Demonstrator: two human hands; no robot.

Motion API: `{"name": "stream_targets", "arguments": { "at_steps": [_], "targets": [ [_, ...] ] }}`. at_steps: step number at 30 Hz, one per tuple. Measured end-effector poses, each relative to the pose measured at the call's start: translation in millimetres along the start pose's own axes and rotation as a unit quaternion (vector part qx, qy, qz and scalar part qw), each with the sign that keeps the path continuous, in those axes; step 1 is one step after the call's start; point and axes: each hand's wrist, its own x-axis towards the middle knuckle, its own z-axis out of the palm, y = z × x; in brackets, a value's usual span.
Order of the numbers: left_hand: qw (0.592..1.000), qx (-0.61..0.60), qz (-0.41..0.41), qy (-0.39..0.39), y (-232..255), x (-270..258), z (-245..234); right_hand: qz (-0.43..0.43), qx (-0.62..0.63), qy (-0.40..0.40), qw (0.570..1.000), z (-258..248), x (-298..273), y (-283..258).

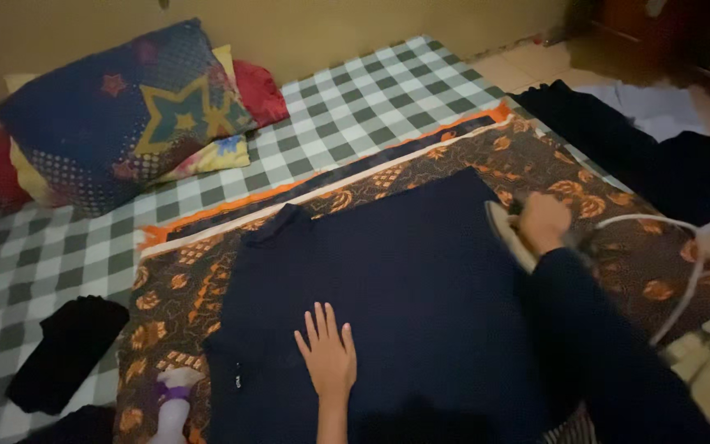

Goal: The person irons several garments on a patterned cloth laid over a bed. They use a spray bottle to moisten the fabric and an iron to smooth a dark blue shirt, a grey shirt, and a white graphic t-shirt, folding each item after ironing.

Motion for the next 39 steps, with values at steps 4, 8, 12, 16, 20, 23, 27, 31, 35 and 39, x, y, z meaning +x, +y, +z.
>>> {"name": "stream_targets", "arguments": {
  "at_steps": [4,8,12,16,20,23,27,31,35,39],
  "targets": [
    [1.000,0.022,-0.009,-0.008,2,1,1,-0.044,0.004,-0.072,0.996,-32,-31,6],
    [0.998,0.042,-0.024,-0.048,4,11,0,-0.143,0.032,-0.044,0.988,-42,-115,-44],
    [1.000,-0.002,0.008,0.014,-1,1,2,-0.274,0.023,-0.100,0.956,-42,-223,-93],
    [1.000,0.007,0.009,0.008,-1,-1,4,-0.284,0.049,-0.121,0.950,-43,-256,-92],
    [1.000,0.021,0.010,0.010,0,1,5,-0.185,0.015,-0.007,0.983,-30,-200,-45],
    [0.999,0.019,0.010,0.026,2,0,4,-0.074,0.047,-0.062,0.994,-32,-140,-8],
    [0.999,0.023,0.011,0.030,7,-1,-2,-0.058,0.002,-0.048,0.997,-45,-113,-12],
    [0.999,0.038,-0.010,-0.005,10,4,-4,-0.156,0.074,-0.093,0.981,-50,-160,-80],
    [0.999,0.035,-0.008,0.018,10,2,-1,-0.223,0.055,-0.127,0.965,-41,-174,-169],
    [0.999,0.030,-0.024,-0.012,10,6,-1,-0.254,0.095,-0.007,0.962,-15,-121,-206]
  ]
}}
